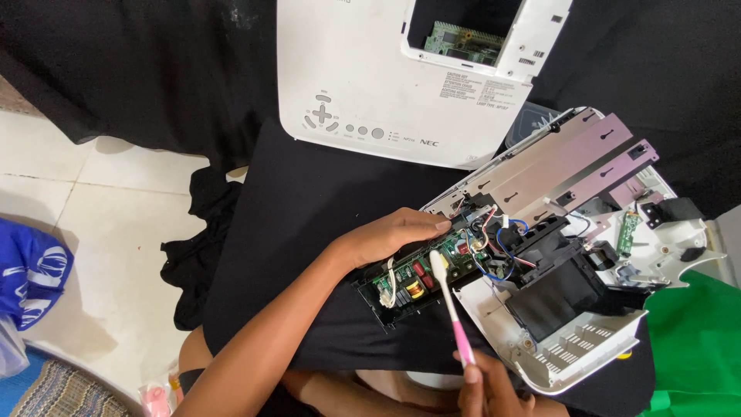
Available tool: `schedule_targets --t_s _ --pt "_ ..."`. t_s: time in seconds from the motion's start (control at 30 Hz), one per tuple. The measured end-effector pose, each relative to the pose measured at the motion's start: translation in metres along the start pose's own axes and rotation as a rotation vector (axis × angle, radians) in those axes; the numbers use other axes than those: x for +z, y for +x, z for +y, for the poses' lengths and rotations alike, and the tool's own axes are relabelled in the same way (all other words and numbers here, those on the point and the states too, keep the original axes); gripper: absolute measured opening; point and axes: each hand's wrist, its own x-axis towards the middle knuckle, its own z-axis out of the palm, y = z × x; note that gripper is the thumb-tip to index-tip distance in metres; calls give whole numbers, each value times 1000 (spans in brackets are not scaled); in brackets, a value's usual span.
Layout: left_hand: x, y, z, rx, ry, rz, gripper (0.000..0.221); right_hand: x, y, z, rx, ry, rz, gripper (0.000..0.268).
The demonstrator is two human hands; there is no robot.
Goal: Disassembling and cleaning the internal components of a digital projector using hands and a brush.
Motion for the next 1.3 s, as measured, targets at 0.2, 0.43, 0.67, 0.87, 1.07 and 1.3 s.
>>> schedule_targets --t_s 0.2,0.43,0.67,0.87,1.07,1.3 --pt "1 0 4 -25 16 4 37 54 -39 31 151 95 60 36" --pt "2 -1 10 -43 -10 3 39 36 -26 18 221 64 127 44" --pt "2 -2 6 -13 4 0 39 15 0 1 18 -48 198 46" --pt "1 0 5 -36 30 9 40 55 -28 28 573 -83 -203 49" --pt "4 -2 13 -31 44 6 42 56 -37 7 305 166 168 34" --pt "3 1 -1 -27 88 8 38 29 -23 -20 375 6 340 35"
